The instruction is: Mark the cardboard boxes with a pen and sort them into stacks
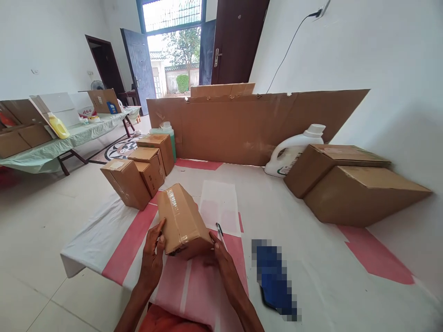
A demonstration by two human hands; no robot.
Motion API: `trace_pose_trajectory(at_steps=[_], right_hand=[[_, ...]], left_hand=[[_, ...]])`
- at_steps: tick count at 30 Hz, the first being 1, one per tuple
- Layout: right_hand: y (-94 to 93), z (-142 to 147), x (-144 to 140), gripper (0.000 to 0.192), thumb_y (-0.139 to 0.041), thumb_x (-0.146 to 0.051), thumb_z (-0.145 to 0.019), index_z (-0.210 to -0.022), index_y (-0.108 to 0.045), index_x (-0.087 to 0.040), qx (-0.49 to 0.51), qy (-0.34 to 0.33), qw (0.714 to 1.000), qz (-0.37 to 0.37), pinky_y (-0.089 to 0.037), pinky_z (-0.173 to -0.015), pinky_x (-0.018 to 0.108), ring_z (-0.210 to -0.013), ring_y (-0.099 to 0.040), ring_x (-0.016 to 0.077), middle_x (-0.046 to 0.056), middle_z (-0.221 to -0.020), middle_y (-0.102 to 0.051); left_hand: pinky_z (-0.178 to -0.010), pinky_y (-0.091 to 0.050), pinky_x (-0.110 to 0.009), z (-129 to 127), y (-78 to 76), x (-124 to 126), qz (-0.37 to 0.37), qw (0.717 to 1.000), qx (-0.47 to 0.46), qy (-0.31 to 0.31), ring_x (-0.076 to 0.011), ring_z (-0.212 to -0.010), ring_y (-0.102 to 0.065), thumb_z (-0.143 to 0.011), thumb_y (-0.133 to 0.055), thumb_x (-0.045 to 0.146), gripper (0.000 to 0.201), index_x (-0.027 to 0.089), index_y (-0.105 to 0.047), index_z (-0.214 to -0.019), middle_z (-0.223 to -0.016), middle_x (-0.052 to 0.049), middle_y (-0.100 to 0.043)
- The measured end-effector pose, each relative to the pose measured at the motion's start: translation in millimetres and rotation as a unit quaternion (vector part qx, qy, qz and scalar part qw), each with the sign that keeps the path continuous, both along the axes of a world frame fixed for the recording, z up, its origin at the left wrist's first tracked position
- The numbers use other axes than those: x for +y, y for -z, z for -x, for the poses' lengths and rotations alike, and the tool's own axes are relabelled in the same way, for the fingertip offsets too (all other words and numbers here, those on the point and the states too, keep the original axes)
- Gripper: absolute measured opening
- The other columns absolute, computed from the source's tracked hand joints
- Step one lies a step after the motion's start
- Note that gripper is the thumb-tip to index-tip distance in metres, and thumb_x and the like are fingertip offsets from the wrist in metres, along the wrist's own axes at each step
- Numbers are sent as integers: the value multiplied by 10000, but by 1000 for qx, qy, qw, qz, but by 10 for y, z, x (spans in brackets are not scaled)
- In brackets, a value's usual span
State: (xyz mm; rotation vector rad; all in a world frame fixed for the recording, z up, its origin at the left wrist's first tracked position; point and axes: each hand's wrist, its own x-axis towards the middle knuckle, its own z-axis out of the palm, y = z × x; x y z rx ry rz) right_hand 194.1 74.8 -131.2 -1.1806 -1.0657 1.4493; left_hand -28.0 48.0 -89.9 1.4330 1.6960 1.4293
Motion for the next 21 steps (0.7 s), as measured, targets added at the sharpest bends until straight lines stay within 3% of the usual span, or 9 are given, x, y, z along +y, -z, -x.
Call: trace_pose_trajectory(at_steps=[2, 5, 8, 11, 14, 16, 19, 21], right_hand=[[-101, -7, -54, 800, -608, -799, -860, -1424, -662, -235, -15, 9, 1000, -10, -628, -851, 464, -1180, -695, 364, 151, -1485, -636], [-356, -60, -152, 703, -607, -752, -895, -1320, -704, -201, -49, 2, 997, -52, -597, -728, 402, -820, -727, 289, 108, -1001, -789], [-663, -114, -284, 566, -551, -721, -949, -1107, -723, -206, -74, -19, 993, -89, -484, -558, 317, -560, -599, 201, -5, -638, -637], [-880, -133, -410, 533, -502, -722, -973, -799, -619, -232, -119, -19, 989, -89, -384, -502, 276, -478, -489, 150, -55, -538, -497], [-965, -163, -456, 574, -483, -730, -973, -674, -515, -241, -174, -18, 980, -94, -356, -498, 275, -499, -443, 144, -52, -542, -460], [-1000, -199, -424, 542, -522, -706, -965, -708, -580, -233, -208, -17, 970, -124, -414, -546, 288, -590, -517, 169, -16, -629, -553], [-1107, -206, -307, 482, -602, -665, -930, -1117, -695, -230, -215, 10, 963, -164, -558, -769, 347, -940, -678, 254, 80, -1069, -726], [-1217, -132, -216, 615, -648, -636, -897, -1375, -588, -253, -208, 29, 961, -181, -563, -961, 417, -1218, -641, 297, 113, -1391, -646]], left_hand=[[-1209, -363, -528, 16, -27, -34, -2, 1000, -9, 20, -304, -1433, -473, -1065, -360, 606, 577, 320, -518, -1541, -1538, -98, -544], [-1237, -320, -538, 45, -121, -131, -41, 998, -15, 46, -328, -1472, -435, -1042, -293, 687, 662, 316, -518, -1543, -1552, -99, -534], [-1211, -352, -543, 63, -264, -209, -83, 995, -6, 64, -370, -1414, -480, -945, -383, 815, 806, 284, -527, -1534, -1489, -129, -568], [-1114, -439, -529, 40, -407, -224, -80, 993, 20, 85, -357, -1283, -552, -925, -566, 729, 790, 277, -459, -1564, -1387, -136, -586], [-1125, -418, -543, -2, -513, -202, -67, 993, 28, 97, -343, -1302, -521, -973, -557, 629, 697, 297, -421, -1571, -1369, -127, -540], [-1182, -356, -576, -21, -564, -193, -60, 993, 25, 95, -362, -1410, -430, -983, -533, 625, 652, 313, -446, -1549, -1434, -128, -479], [-1231, -289, -592, -48, -617, -202, -62, 990, 28, 125, -373, -1505, -331, -972, -561, 607, 627, 338, -453, -1528, -1542, -116, -412], [-1235, -288, -581, -87, -638, -219, -71, 984, 25, 159, -366, -1503, -347, -977, -560, 582, 634, 342, -416, -1547, -1568, -111, -414]])
